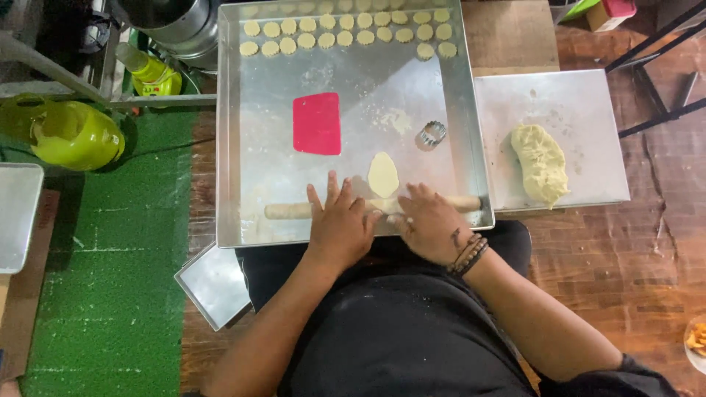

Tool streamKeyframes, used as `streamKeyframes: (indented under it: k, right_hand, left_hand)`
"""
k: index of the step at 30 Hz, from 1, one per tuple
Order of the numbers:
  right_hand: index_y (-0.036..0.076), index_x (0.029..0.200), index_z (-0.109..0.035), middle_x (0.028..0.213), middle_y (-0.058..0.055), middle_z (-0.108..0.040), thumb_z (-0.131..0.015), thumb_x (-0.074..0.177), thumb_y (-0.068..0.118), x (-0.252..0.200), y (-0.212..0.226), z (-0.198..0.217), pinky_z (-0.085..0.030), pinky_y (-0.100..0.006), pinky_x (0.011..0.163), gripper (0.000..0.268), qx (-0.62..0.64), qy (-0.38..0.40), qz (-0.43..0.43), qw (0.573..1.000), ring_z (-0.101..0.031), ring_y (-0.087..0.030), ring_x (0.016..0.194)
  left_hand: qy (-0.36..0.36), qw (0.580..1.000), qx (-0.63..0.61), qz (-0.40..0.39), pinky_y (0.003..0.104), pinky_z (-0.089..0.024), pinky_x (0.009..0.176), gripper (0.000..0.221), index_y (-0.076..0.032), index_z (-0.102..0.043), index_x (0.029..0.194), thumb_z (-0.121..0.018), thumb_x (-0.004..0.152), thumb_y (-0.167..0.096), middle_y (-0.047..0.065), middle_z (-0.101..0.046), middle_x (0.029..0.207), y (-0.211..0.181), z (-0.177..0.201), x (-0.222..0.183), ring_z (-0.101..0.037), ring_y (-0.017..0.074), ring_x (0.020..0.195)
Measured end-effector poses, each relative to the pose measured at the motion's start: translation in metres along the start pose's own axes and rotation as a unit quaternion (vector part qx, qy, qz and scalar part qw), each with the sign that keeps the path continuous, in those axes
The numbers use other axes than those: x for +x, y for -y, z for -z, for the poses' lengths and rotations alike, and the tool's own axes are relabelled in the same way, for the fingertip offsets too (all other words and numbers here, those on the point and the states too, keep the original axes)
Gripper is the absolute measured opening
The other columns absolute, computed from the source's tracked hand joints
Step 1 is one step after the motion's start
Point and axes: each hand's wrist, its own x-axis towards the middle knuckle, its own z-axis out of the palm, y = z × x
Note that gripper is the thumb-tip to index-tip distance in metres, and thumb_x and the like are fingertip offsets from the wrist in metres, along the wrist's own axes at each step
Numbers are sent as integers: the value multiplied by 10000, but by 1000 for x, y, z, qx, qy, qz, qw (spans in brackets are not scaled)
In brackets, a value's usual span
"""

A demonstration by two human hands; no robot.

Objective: The person rolls out dough using a rolling pin and then uses a small circular cutter to create uniform pieces on a baking tray.

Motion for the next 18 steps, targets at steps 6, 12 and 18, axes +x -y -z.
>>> streamKeyframes:
  k: [6,12,18]
  right_hand:
    - [265,1275,-716,1208,-52,-708,-718,855,388,76,-95,-21,-593,-439,824,438,6,-325,-38,945,-713,-304,1068]
    - [181,1415,-643,1407,-145,-613,-703,860,325,109,-107,1,-514,-450,1044,576,94,-189,-167,963,-606,-363,1259]
    - [217,1403,-657,1336,-32,-662,-700,873,358,109,-95,-10,-503,-383,1053,550,112,-189,-170,961,-607,-245,1257]
  left_hand:
    - [-168,984,-51,-10,723,-82,1199,517,-78,-717,1261,-418,1059,-448,257,-493,1526,17,-19,22,-232,478,1537]
    - [-211,976,-52,-21,707,-118,1206,384,-52,-734,1199,-568,1004,-338,265,-538,1486,21,-34,31,-287,496,1514]
    - [-178,983,-43,-29,681,-90,1233,432,-55,-716,1249,-582,983,-368,238,-552,1485,21,-35,35,-276,465,1527]
